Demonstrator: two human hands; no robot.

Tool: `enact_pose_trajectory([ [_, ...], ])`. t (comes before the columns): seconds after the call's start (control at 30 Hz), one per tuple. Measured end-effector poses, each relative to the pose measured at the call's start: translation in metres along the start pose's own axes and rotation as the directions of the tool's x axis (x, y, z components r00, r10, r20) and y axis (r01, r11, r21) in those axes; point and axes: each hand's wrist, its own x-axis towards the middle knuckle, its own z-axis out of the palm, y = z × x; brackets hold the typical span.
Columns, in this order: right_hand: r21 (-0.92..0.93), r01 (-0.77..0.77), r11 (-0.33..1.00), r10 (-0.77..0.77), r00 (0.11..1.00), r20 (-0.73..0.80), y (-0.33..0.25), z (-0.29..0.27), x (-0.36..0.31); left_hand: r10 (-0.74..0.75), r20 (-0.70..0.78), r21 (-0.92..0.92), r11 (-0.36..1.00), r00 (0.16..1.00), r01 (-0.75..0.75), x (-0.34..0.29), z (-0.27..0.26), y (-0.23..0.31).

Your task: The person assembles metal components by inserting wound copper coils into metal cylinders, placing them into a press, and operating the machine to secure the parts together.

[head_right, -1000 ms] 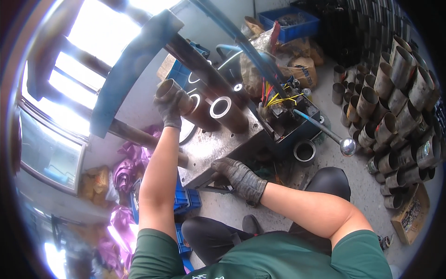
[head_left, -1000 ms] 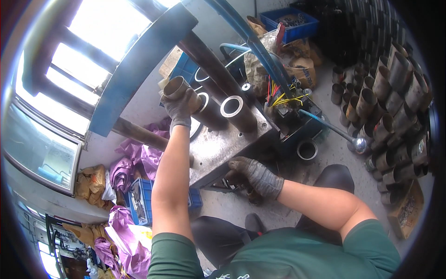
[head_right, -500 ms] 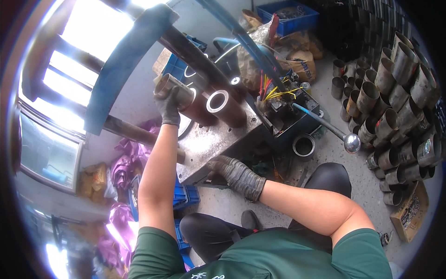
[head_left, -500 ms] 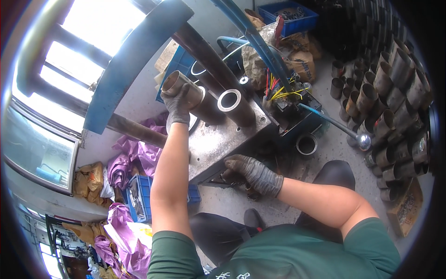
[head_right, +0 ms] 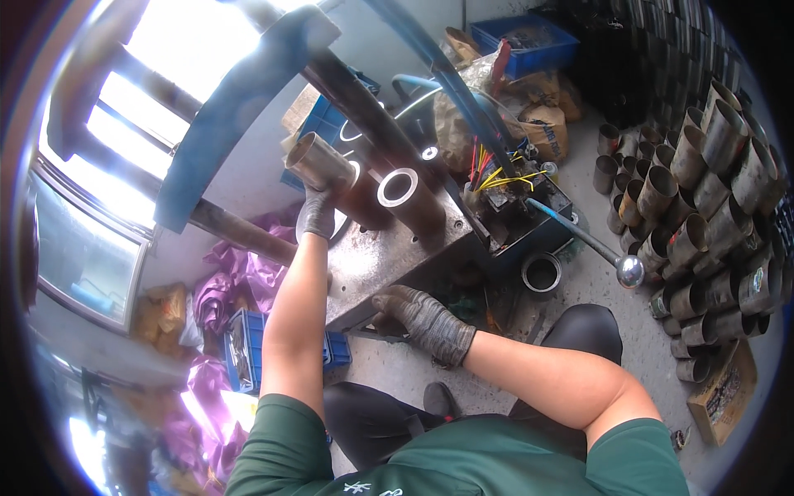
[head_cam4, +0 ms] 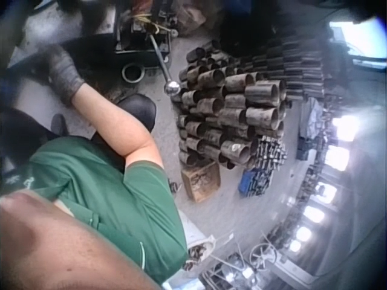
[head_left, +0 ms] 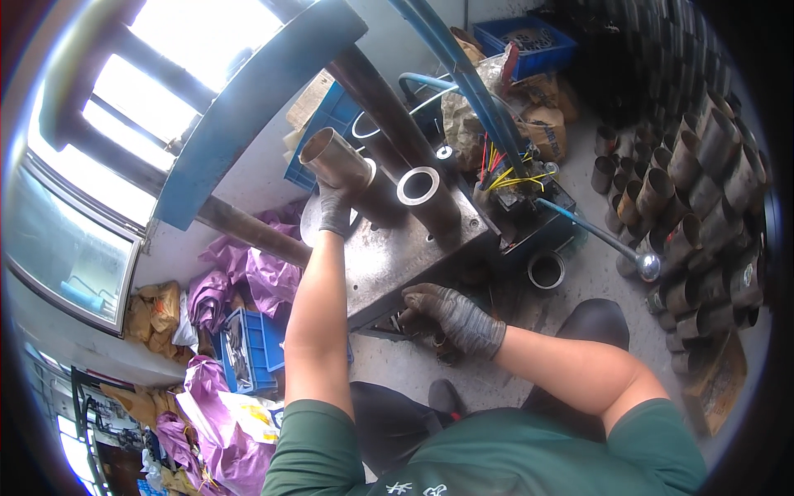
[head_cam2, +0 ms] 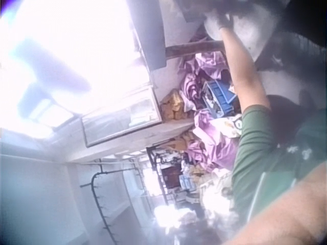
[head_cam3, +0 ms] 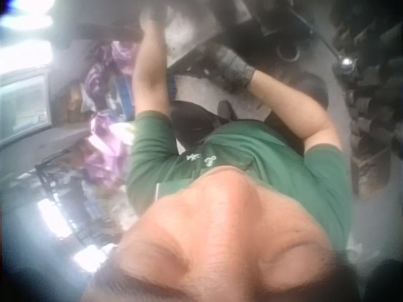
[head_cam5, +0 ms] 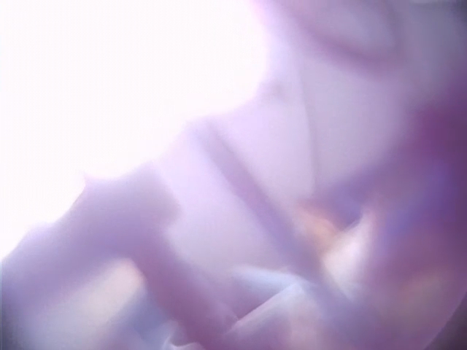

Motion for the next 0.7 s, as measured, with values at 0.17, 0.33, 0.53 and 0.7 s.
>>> enact_pose_trajectory([
  [0.17,0.058,-0.018,0.998,0.016,1.0,0.023,-0.004,0.009,-0.008,-0.014,-0.107,0.213,0.976,0.994,0.036,0.0,-0.004,-0.002],
  [0.33,0.114,-0.029,0.993,0.025,0.999,0.037,-0.012,0.014,-0.008,0.184,-0.376,0.384,0.923,0.908,-0.028,-0.018,-0.019,-0.004],
  [0.53,0.088,0.106,0.99,-0.114,0.99,0.084,-0.02,0.002,-0.016,0.142,-0.44,0.595,0.786,0.886,0.17,-0.048,-0.001,0.028],
  [0.7,0.138,0.196,0.971,-0.214,0.967,0.137,-0.045,0.006,-0.037,0.069,-0.419,0.59,0.779,0.905,0.213,-0.054,-0.011,0.041],
])
